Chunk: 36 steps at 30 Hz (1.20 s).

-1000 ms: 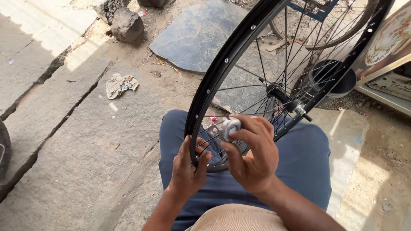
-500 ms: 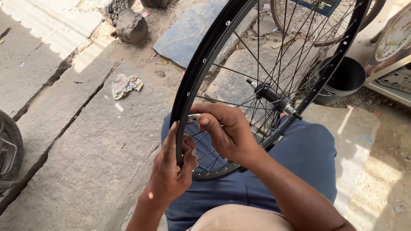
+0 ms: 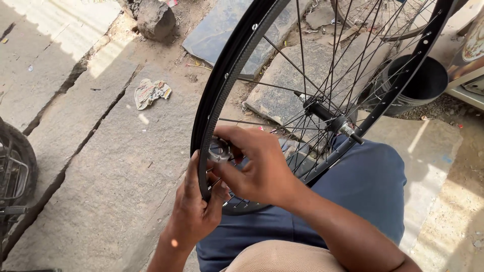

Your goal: The person tightens spokes on a bicycle wheel by turning the spoke nipples with a round spoke wrench and spins the wheel to align it.

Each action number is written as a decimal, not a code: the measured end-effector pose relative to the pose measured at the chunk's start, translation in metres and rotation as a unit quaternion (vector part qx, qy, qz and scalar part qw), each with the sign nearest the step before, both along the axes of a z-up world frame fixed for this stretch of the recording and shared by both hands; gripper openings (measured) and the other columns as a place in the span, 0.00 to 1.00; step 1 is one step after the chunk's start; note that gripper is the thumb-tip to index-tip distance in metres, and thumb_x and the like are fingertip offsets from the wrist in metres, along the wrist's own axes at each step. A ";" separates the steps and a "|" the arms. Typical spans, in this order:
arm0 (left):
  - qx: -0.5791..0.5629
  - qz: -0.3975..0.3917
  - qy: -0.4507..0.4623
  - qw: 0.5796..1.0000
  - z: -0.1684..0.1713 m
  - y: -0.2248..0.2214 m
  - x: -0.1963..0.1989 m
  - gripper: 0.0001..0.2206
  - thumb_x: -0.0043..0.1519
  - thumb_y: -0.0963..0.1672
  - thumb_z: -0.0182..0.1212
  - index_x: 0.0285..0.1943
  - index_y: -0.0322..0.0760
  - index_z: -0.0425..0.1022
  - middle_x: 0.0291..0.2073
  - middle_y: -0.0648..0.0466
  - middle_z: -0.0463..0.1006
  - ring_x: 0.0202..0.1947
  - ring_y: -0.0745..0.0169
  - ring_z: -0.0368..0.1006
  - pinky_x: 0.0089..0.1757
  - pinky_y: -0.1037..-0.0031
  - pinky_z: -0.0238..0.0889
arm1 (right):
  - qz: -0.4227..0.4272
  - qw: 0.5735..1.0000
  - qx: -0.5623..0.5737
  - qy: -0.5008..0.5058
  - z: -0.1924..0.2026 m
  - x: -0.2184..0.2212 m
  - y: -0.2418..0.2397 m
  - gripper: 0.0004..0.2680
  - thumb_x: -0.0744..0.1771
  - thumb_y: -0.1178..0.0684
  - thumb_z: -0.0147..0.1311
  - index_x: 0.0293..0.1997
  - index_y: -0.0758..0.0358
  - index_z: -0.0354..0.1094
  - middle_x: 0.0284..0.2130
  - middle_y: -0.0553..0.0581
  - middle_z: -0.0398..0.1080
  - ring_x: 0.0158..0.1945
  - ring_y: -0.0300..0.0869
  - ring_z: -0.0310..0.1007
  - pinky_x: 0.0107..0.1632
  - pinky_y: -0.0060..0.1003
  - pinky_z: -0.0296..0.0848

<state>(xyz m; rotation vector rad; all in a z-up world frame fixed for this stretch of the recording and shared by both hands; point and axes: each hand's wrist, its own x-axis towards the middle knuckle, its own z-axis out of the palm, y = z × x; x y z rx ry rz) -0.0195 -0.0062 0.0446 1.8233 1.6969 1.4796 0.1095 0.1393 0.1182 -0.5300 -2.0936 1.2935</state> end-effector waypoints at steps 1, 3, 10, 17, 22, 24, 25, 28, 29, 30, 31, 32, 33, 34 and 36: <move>-0.002 0.004 -0.002 1.000 0.000 0.000 0.001 0.38 0.67 0.36 0.58 0.82 0.39 0.37 0.45 0.47 0.76 0.32 0.67 0.78 0.33 0.74 0.76 | 0.004 1.000 -0.002 -0.002 0.000 0.003 0.000 0.15 0.62 0.57 0.65 0.53 0.62 0.74 0.34 0.54 0.79 0.30 0.42 0.78 0.37 0.31 0.75; -0.004 0.000 -0.011 1.000 0.000 -0.002 0.003 0.37 0.68 0.36 0.58 0.82 0.40 0.37 0.43 0.47 0.78 0.32 0.67 0.79 0.34 0.75 0.76 | -0.013 0.997 -0.012 0.074 -0.002 0.008 -0.002 0.14 0.63 0.58 0.63 0.52 0.64 0.72 0.37 0.58 0.77 0.35 0.44 0.77 0.40 0.34 0.75; -0.004 -0.025 0.014 1.000 0.010 -0.003 0.010 0.38 0.68 0.35 0.57 0.82 0.43 0.37 0.44 0.47 0.77 0.32 0.67 0.78 0.35 0.74 0.75 | -0.068 0.993 0.095 -0.022 0.001 0.010 -0.004 0.15 0.60 0.58 0.65 0.51 0.62 0.73 0.39 0.59 0.79 0.42 0.49 0.80 0.42 0.34 0.75; 0.006 -0.023 0.002 1.000 0.009 -0.007 0.012 0.38 0.66 0.34 0.59 0.82 0.44 0.39 0.47 0.44 0.76 0.34 0.62 0.79 0.35 0.71 0.76 | 0.030 0.994 0.050 0.094 -0.011 0.030 0.000 0.19 0.61 0.53 0.68 0.56 0.64 0.68 0.35 0.58 0.76 0.36 0.46 0.80 0.40 0.39 0.76; 0.026 -0.026 0.041 0.998 0.015 -0.006 0.018 0.39 0.66 0.35 0.59 0.82 0.45 0.39 0.48 0.41 0.76 0.38 0.54 0.79 0.37 0.66 0.74 | -0.052 0.991 0.089 0.082 -0.010 0.026 -0.010 0.14 0.66 0.55 0.65 0.55 0.65 0.70 0.41 0.60 0.78 0.41 0.44 0.82 0.45 0.36 0.79; 0.018 -0.026 0.046 0.998 0.003 -0.012 0.015 0.39 0.67 0.36 0.61 0.82 0.44 0.39 0.46 0.43 0.77 0.39 0.54 0.79 0.39 0.64 0.74 | -0.028 0.987 0.010 -0.155 0.007 0.018 -0.012 0.08 0.62 0.52 0.68 0.42 0.59 0.78 0.33 0.58 0.81 0.38 0.45 0.82 0.41 0.37 0.78; 0.022 -0.027 0.047 0.998 0.003 -0.012 0.017 0.39 0.67 0.36 0.61 0.82 0.44 0.39 0.46 0.43 0.77 0.39 0.54 0.79 0.39 0.64 0.74 | -0.029 0.988 0.014 -0.154 0.003 0.024 -0.011 0.08 0.62 0.52 0.68 0.42 0.59 0.78 0.33 0.58 0.81 0.38 0.45 0.82 0.41 0.37 0.78; 0.027 0.004 0.050 0.998 0.000 -0.010 0.023 0.37 0.67 0.36 0.61 0.82 0.42 0.40 0.47 0.43 0.77 0.40 0.55 0.80 0.40 0.65 0.76 | 0.026 0.999 0.006 -0.037 -0.002 0.037 -0.008 0.22 0.60 0.49 0.70 0.59 0.63 0.71 0.37 0.58 0.80 0.38 0.45 0.80 0.44 0.37 0.77; 0.047 0.029 0.065 0.996 -0.001 -0.011 0.028 0.38 0.66 0.36 0.61 0.81 0.41 0.40 0.48 0.41 0.77 0.41 0.52 0.80 0.40 0.63 0.75 | 0.028 0.997 0.043 0.060 0.001 0.042 -0.012 0.19 0.61 0.48 0.68 0.53 0.64 0.70 0.44 0.63 0.76 0.47 0.50 0.77 0.51 0.40 0.73; 0.067 0.054 0.080 0.993 -0.003 -0.012 0.034 0.38 0.65 0.37 0.61 0.81 0.40 0.40 0.50 0.38 0.76 0.43 0.48 0.79 0.41 0.61 0.75 | 0.030 0.984 0.080 0.156 0.004 0.048 -0.015 0.16 0.61 0.48 0.66 0.48 0.65 0.68 0.51 0.69 0.72 0.56 0.56 0.74 0.58 0.43 0.70; 0.065 0.054 0.079 0.993 -0.007 -0.013 0.037 0.38 0.65 0.37 0.61 0.81 0.40 0.40 0.50 0.38 0.76 0.43 0.48 0.79 0.41 0.61 0.75 | 0.030 0.984 0.078 0.154 -0.006 0.049 -0.015 0.16 0.61 0.48 0.66 0.48 0.65 0.68 0.51 0.69 0.72 0.56 0.56 0.74 0.58 0.43 0.70; 0.073 0.061 0.080 0.992 -0.012 -0.014 0.041 0.38 0.66 0.36 0.60 0.81 0.40 0.40 0.49 0.39 0.76 0.42 0.49 0.79 0.41 0.61 0.74 | 0.007 0.987 0.078 0.142 -0.015 0.051 -0.015 0.14 0.64 0.48 0.66 0.49 0.63 0.69 0.52 0.65 0.75 0.57 0.53 0.77 0.60 0.42 0.72; 0.083 0.064 0.081 0.991 -0.016 -0.013 0.044 0.38 0.66 0.36 0.60 0.81 0.40 0.39 0.48 0.40 0.76 0.42 0.50 0.78 0.41 0.61 0.74 | -0.022 0.988 0.080 0.130 -0.024 0.053 -0.015 0.12 0.67 0.48 0.66 0.50 0.62 0.71 0.53 0.61 0.78 0.59 0.51 0.79 0.62 0.40 0.73; 0.083 0.059 0.079 0.992 -0.016 -0.013 0.045 0.38 0.66 0.36 0.60 0.81 0.40 0.39 0.48 0.40 0.76 0.42 0.50 0.78 0.41 0.61 0.74 | -0.027 0.988 0.080 0.128 -0.026 0.054 -0.017 0.12 0.67 0.48 0.66 0.50 0.62 0.71 0.53 0.61 0.78 0.59 0.51 0.79 0.62 0.40 0.73; 0.078 0.044 0.055 0.994 -0.015 -0.007 0.042 0.36 0.67 0.35 0.59 0.81 0.40 0.40 0.49 0.40 0.76 0.40 0.56 0.79 0.40 0.66 0.75 | -0.117 0.965 0.149 0.183 -0.028 0.050 -0.016 0.10 0.68 0.52 0.64 0.51 0.62 0.70 0.54 0.62 0.76 0.55 0.46 0.79 0.64 0.42 0.70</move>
